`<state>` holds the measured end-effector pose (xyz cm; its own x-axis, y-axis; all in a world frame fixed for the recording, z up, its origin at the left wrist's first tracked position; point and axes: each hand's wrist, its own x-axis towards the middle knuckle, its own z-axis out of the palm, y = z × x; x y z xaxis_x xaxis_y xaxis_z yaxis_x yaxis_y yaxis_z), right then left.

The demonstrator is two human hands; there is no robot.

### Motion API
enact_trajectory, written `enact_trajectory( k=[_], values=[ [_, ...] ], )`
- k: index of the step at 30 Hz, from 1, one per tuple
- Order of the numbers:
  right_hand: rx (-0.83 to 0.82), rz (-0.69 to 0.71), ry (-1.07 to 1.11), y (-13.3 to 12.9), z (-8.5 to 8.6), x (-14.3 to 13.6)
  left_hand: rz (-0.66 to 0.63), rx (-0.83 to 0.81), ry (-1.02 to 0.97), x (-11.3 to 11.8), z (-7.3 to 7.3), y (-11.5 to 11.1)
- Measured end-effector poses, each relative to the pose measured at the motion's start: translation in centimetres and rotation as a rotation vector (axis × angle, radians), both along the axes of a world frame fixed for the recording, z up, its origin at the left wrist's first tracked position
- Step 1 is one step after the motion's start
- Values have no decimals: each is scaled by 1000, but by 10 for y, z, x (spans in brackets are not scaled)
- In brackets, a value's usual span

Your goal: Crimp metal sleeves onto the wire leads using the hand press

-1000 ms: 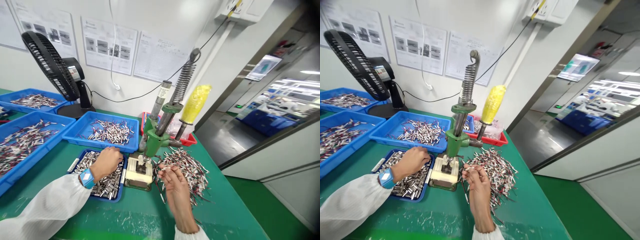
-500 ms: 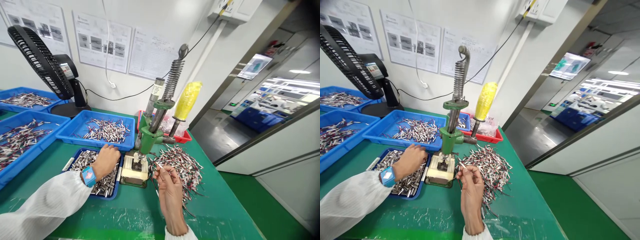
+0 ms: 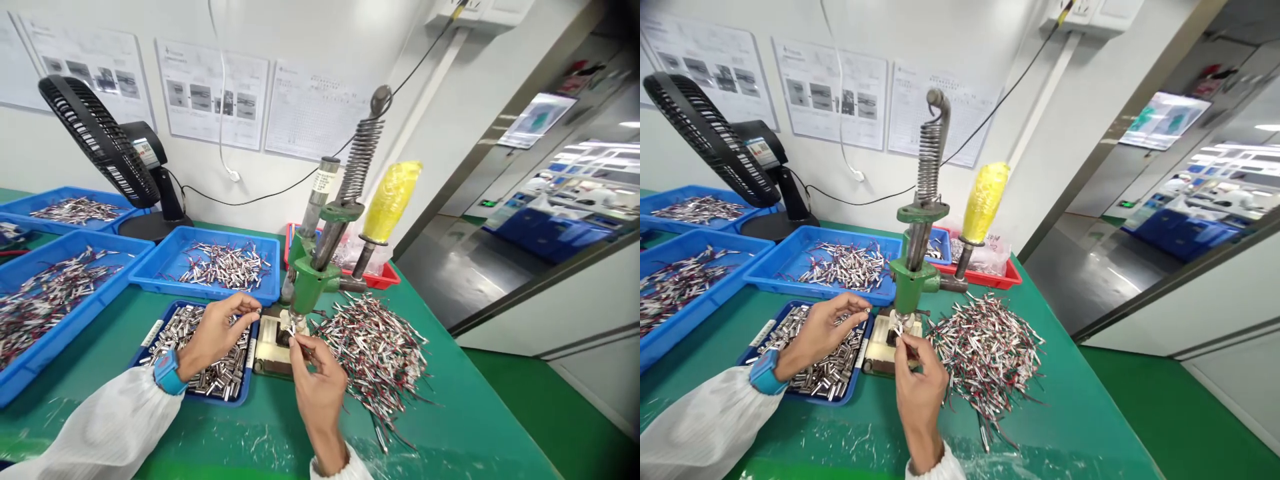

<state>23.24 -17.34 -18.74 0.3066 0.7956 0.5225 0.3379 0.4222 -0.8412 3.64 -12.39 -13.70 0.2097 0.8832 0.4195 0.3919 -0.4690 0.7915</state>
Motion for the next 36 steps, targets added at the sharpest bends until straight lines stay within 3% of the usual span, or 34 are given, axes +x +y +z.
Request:
enact_trajectory(
  k=[9, 18, 24, 30, 36],
  values=[
    [-222, 69, 127, -4, -3, 1, 29, -49, -173, 17, 2, -3],
    [-407, 183, 605, -4, 23, -3, 3, -81, -289, 34, 4, -5],
    [-530, 242, 884, -4, 31, -10, 4, -161, -346, 36, 1, -4],
    [-504, 189, 925, -4, 37, -15, 13, -178, -351, 39, 3, -5],
    [-419, 21, 990, -2, 30, -22, 7, -243, -405, 41, 4, -5]
  ],
)
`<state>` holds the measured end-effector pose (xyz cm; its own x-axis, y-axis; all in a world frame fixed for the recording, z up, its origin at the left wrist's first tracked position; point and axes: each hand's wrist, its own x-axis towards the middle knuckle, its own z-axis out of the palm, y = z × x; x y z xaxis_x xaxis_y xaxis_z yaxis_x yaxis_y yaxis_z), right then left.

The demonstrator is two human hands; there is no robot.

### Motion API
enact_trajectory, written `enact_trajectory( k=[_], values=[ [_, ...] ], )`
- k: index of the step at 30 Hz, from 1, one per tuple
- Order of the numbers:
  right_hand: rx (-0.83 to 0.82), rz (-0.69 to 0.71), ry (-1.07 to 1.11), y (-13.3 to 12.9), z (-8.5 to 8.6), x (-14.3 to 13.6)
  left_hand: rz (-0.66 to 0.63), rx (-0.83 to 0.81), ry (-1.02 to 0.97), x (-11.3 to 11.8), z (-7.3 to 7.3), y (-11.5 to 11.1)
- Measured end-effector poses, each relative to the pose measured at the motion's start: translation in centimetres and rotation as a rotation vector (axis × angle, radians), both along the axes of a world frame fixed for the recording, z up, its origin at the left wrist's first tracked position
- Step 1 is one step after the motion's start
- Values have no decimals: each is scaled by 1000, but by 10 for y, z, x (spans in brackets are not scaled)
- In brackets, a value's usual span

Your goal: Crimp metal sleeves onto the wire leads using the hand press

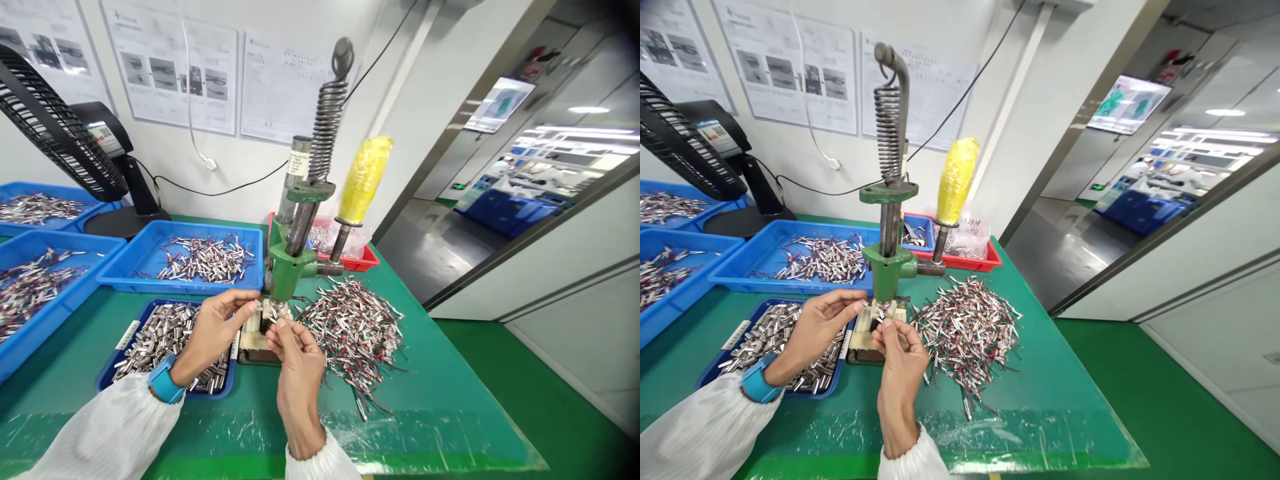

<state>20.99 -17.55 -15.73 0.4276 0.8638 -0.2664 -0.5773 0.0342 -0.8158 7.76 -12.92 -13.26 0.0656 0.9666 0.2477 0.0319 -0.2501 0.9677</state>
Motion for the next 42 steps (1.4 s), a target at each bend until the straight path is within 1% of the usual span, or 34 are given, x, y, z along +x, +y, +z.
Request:
enact_trajectory(
  k=[5, 10, 12, 14, 16, 18, 22, 26, 28, 30, 32, 34, 35, 37, 38, 39, 40, 41, 42],
  values=[
    [-5, 23, -20, 1, -7, -6, 13, 8, -11, -1, 0, -1],
    [-7, 57, -98, 1, 0, -8, -4, -26, -2, -3, -3, -1],
    [-16, 95, -85, 2, 3, -7, -11, -23, -6, -2, -3, -1],
    [-38, 167, -79, 4, 3, -2, -23, 0, -14, 0, -1, 0],
    [-59, 245, -134, 6, 1, 6, -41, 26, -7, 2, 2, 0],
    [-59, 282, -280, 8, -2, 15, -62, 44, 24, 6, 5, 2],
    [-27, 269, -619, 12, -7, 27, -118, 94, 135, 15, 11, 8],
    [29, 273, -802, 13, -8, 31, -196, 189, 292, 19, 18, 14],
    [73, 265, -864, 13, -7, 33, -200, 245, 377, 18, 20, 14],
    [92, 261, -979, 11, -6, 36, -176, 276, 429, 17, 18, 13],
    [69, 253, -1162, 6, -5, 41, -133, 267, 423, 16, 13, 10],
    [60, 200, -1372, -2, -5, 48, -91, 252, 388, 15, 5, 7],
    [82, 146, -1445, -6, -4, 53, -74, 254, 378, 14, 2, 6],
    [178, -11, -1499, -9, 6, 65, -48, 278, 381, 12, -4, 4],
    [227, -102, -1474, -7, 17, 73, -42, 291, 386, 10, -5, 3],
    [266, -185, -1424, -2, 33, 80, -38, 300, 390, 9, -5, 2],
    [300, -254, -1360, 6, 54, 87, -38, 307, 394, 7, -5, 2],
    [328, -298, -1299, 16, 79, 93, -41, 308, 396, 5, -4, 1],
    [352, -301, -1252, 28, 106, 97, -44, 305, 395, 4, -3, 1]
  ],
)
